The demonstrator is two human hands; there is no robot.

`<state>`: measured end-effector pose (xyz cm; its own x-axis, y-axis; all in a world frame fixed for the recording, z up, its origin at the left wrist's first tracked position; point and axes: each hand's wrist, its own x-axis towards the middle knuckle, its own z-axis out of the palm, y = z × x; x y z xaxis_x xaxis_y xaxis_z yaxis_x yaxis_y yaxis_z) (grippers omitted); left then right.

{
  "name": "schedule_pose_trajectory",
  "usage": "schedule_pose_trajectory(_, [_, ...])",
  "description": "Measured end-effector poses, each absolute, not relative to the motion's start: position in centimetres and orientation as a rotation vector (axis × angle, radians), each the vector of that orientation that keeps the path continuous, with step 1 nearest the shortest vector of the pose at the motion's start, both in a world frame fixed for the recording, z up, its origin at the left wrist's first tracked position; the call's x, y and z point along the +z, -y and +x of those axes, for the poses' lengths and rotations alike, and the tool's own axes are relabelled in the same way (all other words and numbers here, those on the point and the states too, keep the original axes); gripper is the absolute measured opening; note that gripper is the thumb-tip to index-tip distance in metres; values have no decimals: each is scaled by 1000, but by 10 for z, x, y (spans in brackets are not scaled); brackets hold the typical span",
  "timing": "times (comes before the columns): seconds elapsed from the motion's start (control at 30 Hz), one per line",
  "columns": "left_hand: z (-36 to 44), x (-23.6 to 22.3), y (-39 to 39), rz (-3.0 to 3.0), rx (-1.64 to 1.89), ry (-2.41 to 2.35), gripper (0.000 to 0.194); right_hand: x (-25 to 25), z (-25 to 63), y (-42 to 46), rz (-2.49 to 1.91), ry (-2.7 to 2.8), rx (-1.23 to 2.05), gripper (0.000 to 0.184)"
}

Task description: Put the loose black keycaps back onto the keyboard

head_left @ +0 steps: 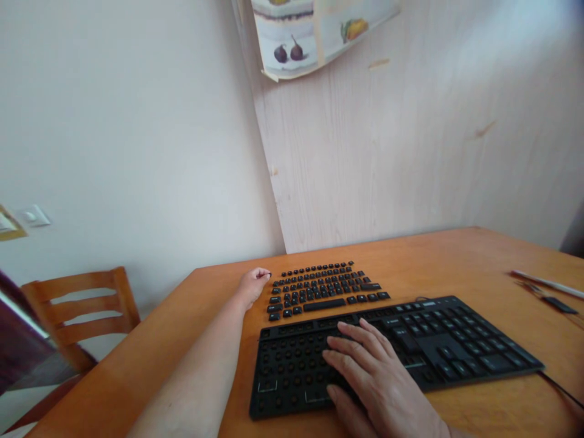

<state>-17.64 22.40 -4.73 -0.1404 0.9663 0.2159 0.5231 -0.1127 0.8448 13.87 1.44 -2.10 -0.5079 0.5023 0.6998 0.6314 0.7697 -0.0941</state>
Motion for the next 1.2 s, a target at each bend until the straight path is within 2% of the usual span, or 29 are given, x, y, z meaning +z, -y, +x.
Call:
schedule_pose_trajectory(0.27, [-183, -33, -159, 1641, 1231, -1711, 32, -17, 137, -6, -937, 2202, -14, 28])
schedule_pose_trajectory(0.37, [-181, -26, -130, 1630, 1258, -1717, 27, -19, 136, -5, -968, 2208, 13, 29])
schedule_pose_trajectory(0.6, [-165, -10, -77, 1641, 1187, -1631, 34, -22, 139, -9, -955, 2251, 7, 30])
schedule_pose_trajectory(1.2, [-161, 2, -63, 1690, 836, -1522, 27, -25, 141, -11, -985, 2298, -83, 33])
